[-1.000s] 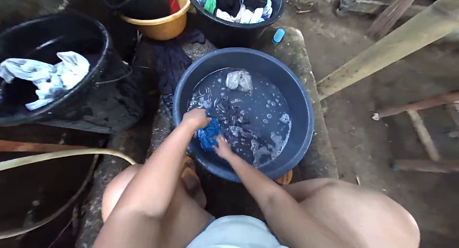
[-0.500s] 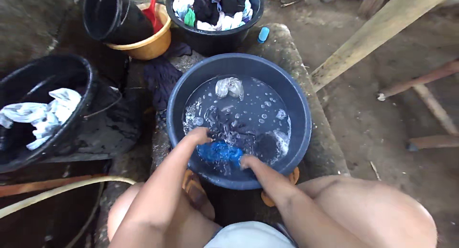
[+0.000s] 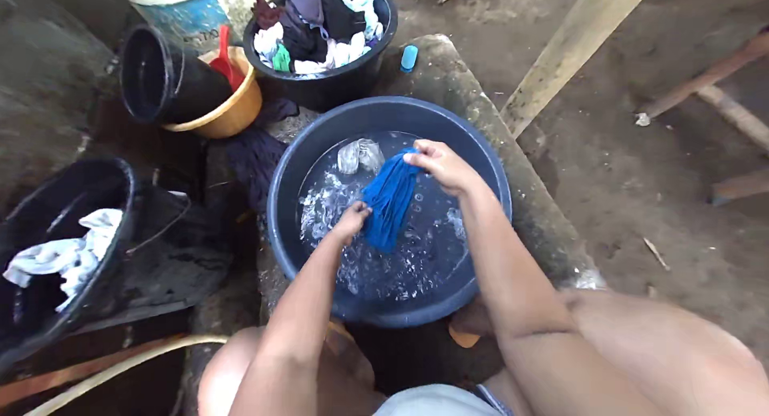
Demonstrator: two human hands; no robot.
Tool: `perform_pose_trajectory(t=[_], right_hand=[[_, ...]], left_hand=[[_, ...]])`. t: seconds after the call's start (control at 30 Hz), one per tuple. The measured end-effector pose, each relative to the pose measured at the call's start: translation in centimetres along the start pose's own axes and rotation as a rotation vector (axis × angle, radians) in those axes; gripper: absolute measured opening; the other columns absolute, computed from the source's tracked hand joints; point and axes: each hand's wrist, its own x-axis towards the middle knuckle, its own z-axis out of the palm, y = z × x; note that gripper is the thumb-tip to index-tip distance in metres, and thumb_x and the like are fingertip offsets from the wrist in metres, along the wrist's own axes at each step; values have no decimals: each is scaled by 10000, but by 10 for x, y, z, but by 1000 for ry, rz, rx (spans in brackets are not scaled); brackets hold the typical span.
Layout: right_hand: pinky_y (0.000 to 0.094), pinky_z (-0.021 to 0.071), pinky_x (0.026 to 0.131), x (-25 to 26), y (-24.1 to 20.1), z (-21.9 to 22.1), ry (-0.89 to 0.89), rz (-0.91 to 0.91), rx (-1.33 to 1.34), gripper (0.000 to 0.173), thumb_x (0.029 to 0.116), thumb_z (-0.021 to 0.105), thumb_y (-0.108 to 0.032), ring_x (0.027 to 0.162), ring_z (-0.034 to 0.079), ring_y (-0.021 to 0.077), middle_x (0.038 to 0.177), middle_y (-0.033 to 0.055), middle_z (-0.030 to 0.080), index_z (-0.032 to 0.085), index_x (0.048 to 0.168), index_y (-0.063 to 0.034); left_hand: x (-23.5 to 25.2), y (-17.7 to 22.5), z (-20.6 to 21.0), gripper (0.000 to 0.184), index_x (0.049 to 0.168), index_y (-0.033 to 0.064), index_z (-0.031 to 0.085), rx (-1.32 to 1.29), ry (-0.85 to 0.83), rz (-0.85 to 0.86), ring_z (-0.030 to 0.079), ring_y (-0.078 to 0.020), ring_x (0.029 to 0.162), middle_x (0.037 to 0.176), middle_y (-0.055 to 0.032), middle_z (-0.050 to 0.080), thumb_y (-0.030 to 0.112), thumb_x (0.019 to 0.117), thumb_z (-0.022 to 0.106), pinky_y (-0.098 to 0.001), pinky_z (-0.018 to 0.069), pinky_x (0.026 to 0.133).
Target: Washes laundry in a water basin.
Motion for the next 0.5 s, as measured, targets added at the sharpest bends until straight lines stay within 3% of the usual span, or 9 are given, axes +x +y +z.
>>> perform_pose_trajectory(t=[0.07, 0.13, 0.2, 0.3, 0.33, 0.4, 0.5], right_hand=[[335, 565, 760, 9, 22, -33, 166, 101, 30, 146, 1057, 538, -154, 819, 616, 121, 922, 64, 588, 547, 1006, -17], [351, 519, 669, 19, 65, -71, 362, 202, -96, 198, 1043, 585, -184, 743, 575, 153, 890, 101, 571, 546, 1014, 8], [482, 508, 738, 25, 117, -101, 499, 301, -184, 300, 1031, 630, -220, 806, 569, 273, 938, 204, 573, 541, 1037, 67], [588, 528, 869, 39, 178, -98, 664, 471, -221, 387, 1024, 653, -246, 973, 638, 415, 1086, 318, 622, 566, 1144, 112], [591, 524, 926, 46, 193, -90, 688, 517, -271, 382, 1024, 648, -218, 1056, 643, 440, 1152, 335, 623, 566, 1197, 113], [600, 450, 1071, 57, 216, -67, 661, 548, -452, 435, 995, 648, -126, 1288, 541, 478, 1377, 337, 538, 527, 1372, 54], [733, 229, 1166, 67, 255, -26, 506, 431, -736, 635, 901, 726, -124, 1510, 246, 505, 1631, 282, 287, 518, 1501, -125]], left_hand=[[28, 18, -5, 331, 1296, -49, 527, 102, 91, 92, 612, -337, 1073, 1193, -258, 606, 205, 1119, 411, -515, 504, 940], [50, 41, -13, 361, 1306, -51, 559, 255, 192, 143, 625, -428, 1129, 1208, -302, 631, 232, 1107, 455, -606, 480, 982], [76, 58, -19, 363, 1279, -34, 610, 385, 292, 197, 646, -451, 1109, 1164, -294, 663, 255, 1074, 536, -642, 483, 976], [130, 57, -16, 301, 1239, 32, 672, 427, 411, 221, 636, -432, 1146, 1184, -248, 679, 242, 1035, 604, -654, 468, 987], [146, 54, -12, 283, 1256, 82, 689, 438, 447, 181, 594, -433, 1224, 1267, -236, 655, 227, 1030, 600, -665, 442, 1009], [171, 40, 2, 354, 1363, 187, 651, 450, 481, 67, 432, -480, 1389, 1498, -239, 486, 227, 1014, 602, -724, 378, 1029], [200, -4, 41, 646, 1588, 307, 392, 478, 418, -57, 69, -540, 1541, 1713, -221, 55, 405, 1000, 638, -860, 197, 1065]])
